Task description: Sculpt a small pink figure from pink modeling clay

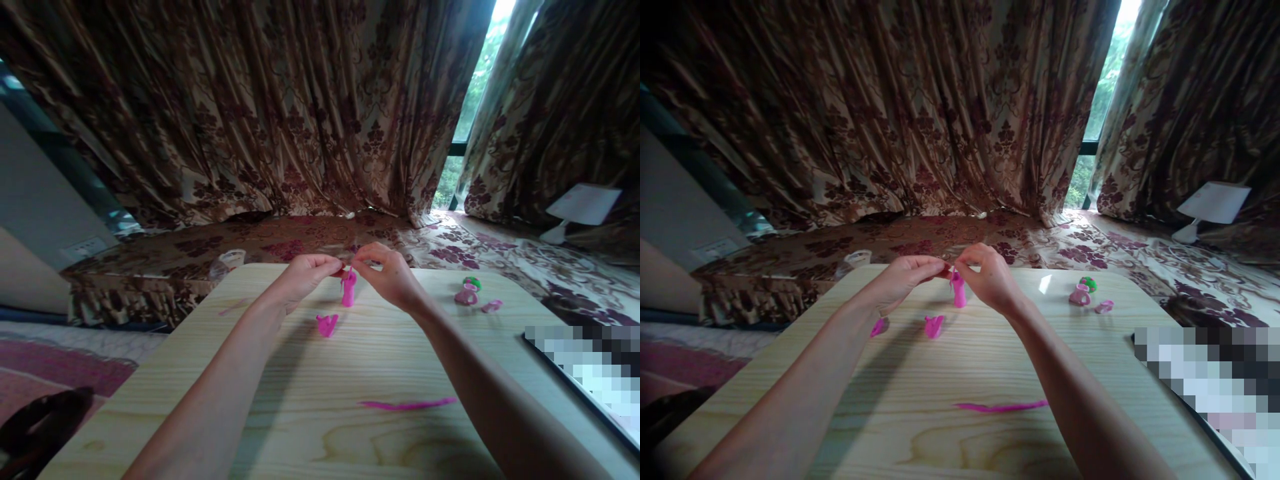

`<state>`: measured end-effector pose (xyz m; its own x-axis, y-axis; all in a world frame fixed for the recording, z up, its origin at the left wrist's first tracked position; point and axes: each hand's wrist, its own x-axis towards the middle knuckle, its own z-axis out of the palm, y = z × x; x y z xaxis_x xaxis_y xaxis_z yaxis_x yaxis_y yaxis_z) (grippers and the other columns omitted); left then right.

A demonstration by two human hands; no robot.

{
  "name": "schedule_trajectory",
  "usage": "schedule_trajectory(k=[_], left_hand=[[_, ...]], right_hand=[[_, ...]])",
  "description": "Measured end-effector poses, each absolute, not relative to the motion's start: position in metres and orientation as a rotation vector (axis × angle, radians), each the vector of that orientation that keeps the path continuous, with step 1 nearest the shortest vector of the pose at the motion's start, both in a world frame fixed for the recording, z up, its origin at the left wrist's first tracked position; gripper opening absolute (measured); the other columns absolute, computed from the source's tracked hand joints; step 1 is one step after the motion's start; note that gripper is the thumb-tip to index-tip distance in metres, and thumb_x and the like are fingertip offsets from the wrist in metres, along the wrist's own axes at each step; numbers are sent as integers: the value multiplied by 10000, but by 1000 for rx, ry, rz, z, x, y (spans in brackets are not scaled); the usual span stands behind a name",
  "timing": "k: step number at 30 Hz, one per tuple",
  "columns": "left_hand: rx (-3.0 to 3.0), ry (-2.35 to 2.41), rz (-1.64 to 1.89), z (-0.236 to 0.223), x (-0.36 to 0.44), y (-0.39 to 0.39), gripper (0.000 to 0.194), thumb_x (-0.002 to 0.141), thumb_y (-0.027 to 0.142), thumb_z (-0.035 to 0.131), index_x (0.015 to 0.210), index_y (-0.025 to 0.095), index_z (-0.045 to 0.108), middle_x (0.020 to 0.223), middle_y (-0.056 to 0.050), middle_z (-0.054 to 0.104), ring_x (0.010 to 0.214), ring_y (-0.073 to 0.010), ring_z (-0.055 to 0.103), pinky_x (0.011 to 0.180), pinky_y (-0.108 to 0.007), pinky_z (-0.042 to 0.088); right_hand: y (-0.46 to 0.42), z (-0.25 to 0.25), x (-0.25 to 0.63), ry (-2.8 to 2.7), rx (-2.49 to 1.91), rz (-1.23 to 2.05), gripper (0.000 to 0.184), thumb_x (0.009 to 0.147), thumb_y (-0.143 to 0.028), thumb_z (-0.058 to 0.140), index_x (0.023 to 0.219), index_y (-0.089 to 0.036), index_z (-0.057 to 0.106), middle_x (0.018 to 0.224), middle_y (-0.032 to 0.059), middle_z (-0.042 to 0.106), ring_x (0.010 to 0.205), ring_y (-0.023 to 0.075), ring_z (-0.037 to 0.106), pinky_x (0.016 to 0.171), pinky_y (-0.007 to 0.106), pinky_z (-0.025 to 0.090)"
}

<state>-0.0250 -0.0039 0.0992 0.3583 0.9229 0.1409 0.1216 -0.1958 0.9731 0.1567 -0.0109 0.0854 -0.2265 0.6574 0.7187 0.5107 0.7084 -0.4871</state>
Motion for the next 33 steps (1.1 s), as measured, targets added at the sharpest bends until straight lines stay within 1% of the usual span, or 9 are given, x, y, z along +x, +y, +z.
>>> schedule_trajectory(k=[6, 12, 15, 18, 20, 24, 26, 30, 33], left_hand=[[1575, 910, 1015, 96, -15, -14, 226, 732, 322, 615, 843, 144, 699, 835, -54, 701, 814, -151, 593, 824, -295, 396], [1560, 975, 1037, 91, -7, -24, 203, 719, 327, 626, 734, 134, 685, 737, -40, 670, 723, -133, 570, 780, -280, 401], [1568, 1031, 1078, 90, -7, -24, 207, 703, 340, 638, 728, 139, 681, 731, -33, 667, 706, -131, 567, 751, -271, 407], [1582, 1144, 1121, 86, -8, -21, 210, 683, 350, 647, 719, 145, 678, 707, -26, 664, 686, -133, 570, 721, -264, 412], [1596, 1234, 1170, 82, -10, -16, 198, 672, 341, 648, 704, 148, 673, 680, -18, 656, 659, -131, 567, 691, -258, 415], [1660, 1294, 1231, 71, -14, -7, 176, 652, 316, 645, 705, 150, 667, 673, -17, 654, 647, -136, 571, 649, -251, 421], [1699, 1292, 1223, 67, -15, -4, 182, 648, 317, 644, 722, 152, 668, 688, -21, 658, 656, -141, 574, 644, -252, 423], [1764, 1276, 1184, 67, -15, -6, 204, 655, 333, 638, 738, 150, 674, 735, -33, 671, 691, -150, 581, 669, -260, 427], [1791, 1260, 1158, 69, -14, -9, 192, 658, 333, 636, 720, 154, 674, 728, -27, 671, 690, -152, 580, 670, -261, 423]], right_hand=[[-15, 85, 158, -1886, -892, 185, 110, 801, -182, 575, 749, -197, 671, 841, 22, 635, 824, 139, 580, 788, 289, 448], [-16, 86, 160, -1915, -921, 181, 114, 798, -172, 573, 756, -201, 674, 844, 24, 639, 840, 144, 582, 800, 294, 452], [-15, 87, 161, -1928, -922, 175, 124, 807, -180, 562, 765, -200, 677, 855, 27, 642, 848, 147, 585, 805, 297, 454], [-11, 84, 166, -1890, -943, 193, 148, 828, -187, 525, 839, -190, 673, 884, 40, 648, 871, 151, 590, 812, 300, 458], [-8, 79, 169, -1868, -987, 249, 173, 815, -180, 532, 934, -181, 657, 934, 52, 650, 893, 154, 594, 821, 304, 463], [-1, 62, 170, -1887, -1092, 454, 402, 723, -223, 647, 1115, -167, 580, 1079, 90, 625, 957, 177, 593, 824, 325, 474], [2, 54, 169, -1906, -1113, 514, 453, 706, -255, 666, 1136, -158, 564, 1097, 104, 620, 973, 187, 590, 819, 334, 477], [4, 45, 167, -1920, -1129, 545, 421, 720, -288, 655, 1111, -148, 582, 1085, 110, 627, 968, 189, 594, 812, 339, 479], [3, 47, 166, -1902, -1138, 554, 395, 728, -323, 653, 1083, -156, 605, 1074, 107, 635, 960, 189, 600, 810, 336, 479]])
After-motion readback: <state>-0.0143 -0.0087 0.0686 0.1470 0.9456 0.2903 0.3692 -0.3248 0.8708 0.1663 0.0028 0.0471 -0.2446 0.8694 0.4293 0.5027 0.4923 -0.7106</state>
